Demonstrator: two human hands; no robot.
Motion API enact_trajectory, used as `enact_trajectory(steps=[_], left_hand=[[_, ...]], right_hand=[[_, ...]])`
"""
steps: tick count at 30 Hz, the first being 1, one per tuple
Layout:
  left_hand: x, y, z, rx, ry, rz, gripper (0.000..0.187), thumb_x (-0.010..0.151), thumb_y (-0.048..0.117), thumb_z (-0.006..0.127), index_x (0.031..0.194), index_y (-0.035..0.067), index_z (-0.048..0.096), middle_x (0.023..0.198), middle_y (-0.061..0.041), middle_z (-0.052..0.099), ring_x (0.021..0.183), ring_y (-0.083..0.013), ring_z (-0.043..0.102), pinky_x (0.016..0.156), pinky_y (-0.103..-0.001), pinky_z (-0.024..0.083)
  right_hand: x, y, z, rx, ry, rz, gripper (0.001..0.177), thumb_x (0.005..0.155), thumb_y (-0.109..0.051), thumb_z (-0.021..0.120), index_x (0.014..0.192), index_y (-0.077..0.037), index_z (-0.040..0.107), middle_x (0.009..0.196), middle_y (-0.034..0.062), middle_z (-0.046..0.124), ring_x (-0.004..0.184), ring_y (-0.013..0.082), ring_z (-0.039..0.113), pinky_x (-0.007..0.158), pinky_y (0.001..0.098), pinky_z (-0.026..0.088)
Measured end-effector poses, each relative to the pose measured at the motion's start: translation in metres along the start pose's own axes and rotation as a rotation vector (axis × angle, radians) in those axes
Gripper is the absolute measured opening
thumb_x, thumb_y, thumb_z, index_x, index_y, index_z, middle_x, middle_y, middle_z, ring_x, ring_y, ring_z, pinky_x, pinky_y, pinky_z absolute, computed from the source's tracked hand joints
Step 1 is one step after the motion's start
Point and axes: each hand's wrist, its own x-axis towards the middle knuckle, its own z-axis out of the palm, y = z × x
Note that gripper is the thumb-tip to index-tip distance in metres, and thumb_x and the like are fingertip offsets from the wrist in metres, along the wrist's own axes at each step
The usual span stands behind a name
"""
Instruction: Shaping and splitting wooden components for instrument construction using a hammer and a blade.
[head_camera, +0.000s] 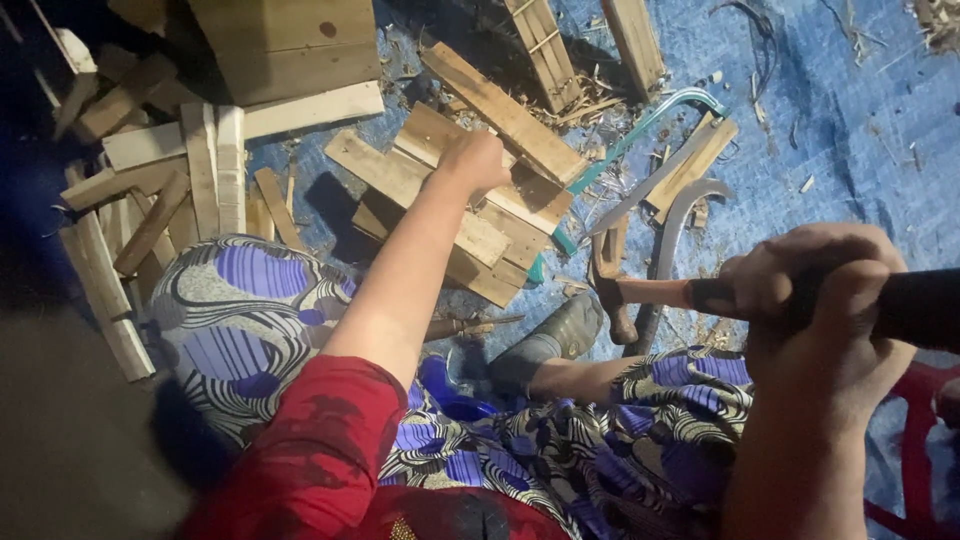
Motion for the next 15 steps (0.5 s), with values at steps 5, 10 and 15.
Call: enact_trajectory(steps=[5,10,15], left_hand=[[0.002,-0.003,0.005,-0.008,0.052,0.028,0.025,0.067,0.021,0.073,0.078,-0.001,0.075,0.078,-0.023,0.071,0.069,-0.0432,0.066,0.070,-0.049,0.055],[-0.001,-0.001,-0.005,-0.036,-0.025,-0.022,0.027,0.070,0.025,0.077,0.082,0.001,0.077,0.081,-0.021,0.073,0.073,-0.0409,0.068,0.073,-0.047,0.057],[0.000,-0.020,0.002,-0.174,0.075,-0.048,0.030,0.070,0.021,0.069,0.087,-0.002,0.075,0.083,-0.024,0.073,0.076,-0.0432,0.068,0.072,-0.047,0.057]], right_hand=[[0.002,0.004,0.004,0.061,-0.015,0.018,0.047,0.108,-0.060,0.060,0.113,-0.014,0.060,0.077,-0.0013,0.055,0.066,0.0078,0.055,0.070,0.0266,0.058],[0.007,0.009,0.008,0.145,-0.043,0.041,0.029,0.113,-0.038,0.052,0.111,-0.012,0.062,0.075,-0.0019,0.057,0.064,0.0071,0.055,0.065,0.0232,0.054],[0.014,0.002,0.026,0.117,-0.031,0.083,0.022,0.108,-0.031,0.048,0.108,-0.013,0.061,0.071,-0.0031,0.052,0.061,0.0080,0.052,0.065,0.0254,0.052]])
